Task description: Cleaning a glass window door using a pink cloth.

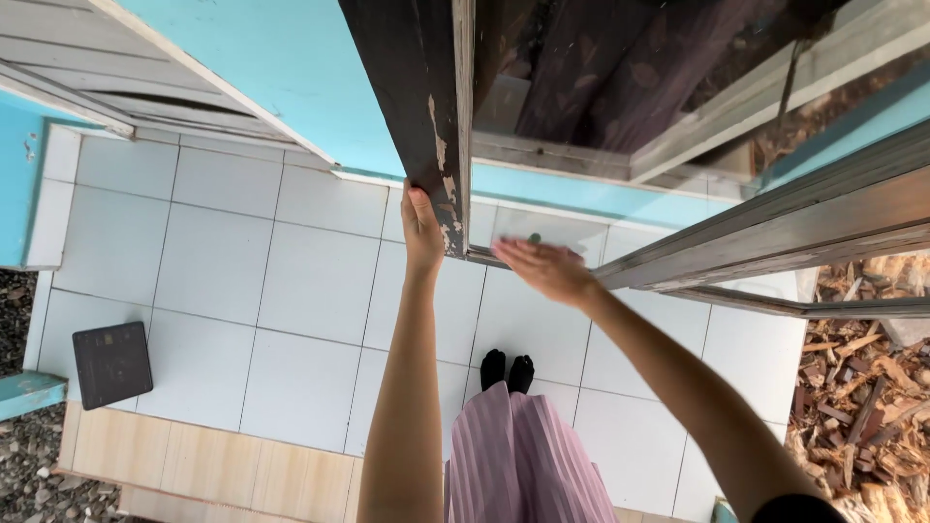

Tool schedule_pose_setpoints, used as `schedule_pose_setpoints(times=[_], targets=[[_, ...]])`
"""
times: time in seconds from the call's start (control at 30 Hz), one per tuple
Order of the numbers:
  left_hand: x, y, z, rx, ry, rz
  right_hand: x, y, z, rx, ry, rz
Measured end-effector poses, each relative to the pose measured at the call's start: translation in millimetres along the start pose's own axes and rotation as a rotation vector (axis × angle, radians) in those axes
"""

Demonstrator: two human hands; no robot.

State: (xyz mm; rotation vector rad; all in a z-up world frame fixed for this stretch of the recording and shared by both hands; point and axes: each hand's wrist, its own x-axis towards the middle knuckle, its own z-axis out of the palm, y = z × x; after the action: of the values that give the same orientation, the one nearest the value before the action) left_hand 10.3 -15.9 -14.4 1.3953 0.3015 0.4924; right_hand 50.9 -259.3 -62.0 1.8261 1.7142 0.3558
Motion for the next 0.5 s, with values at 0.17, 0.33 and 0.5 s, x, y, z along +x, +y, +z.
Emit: schedule_pose_setpoints(times=[0.17, 0.33, 0.5], targets=[[-2.7, 4.8, 1.3, -0.01, -0.005, -0.032, -53.0, -49.9, -25.7, 1.234, -0.17, 0.194], [-2.2, -8.1, 3.6, -0.027, 0.006, 0.006, -99.4, 31.8, -82.8, 1.058, 0.653, 0.438], [-4.2, -17.0, 6.2, -0.029, 0.095, 0.06, -115.4, 154.0, -103.3, 0.222, 0.92, 0.977]])
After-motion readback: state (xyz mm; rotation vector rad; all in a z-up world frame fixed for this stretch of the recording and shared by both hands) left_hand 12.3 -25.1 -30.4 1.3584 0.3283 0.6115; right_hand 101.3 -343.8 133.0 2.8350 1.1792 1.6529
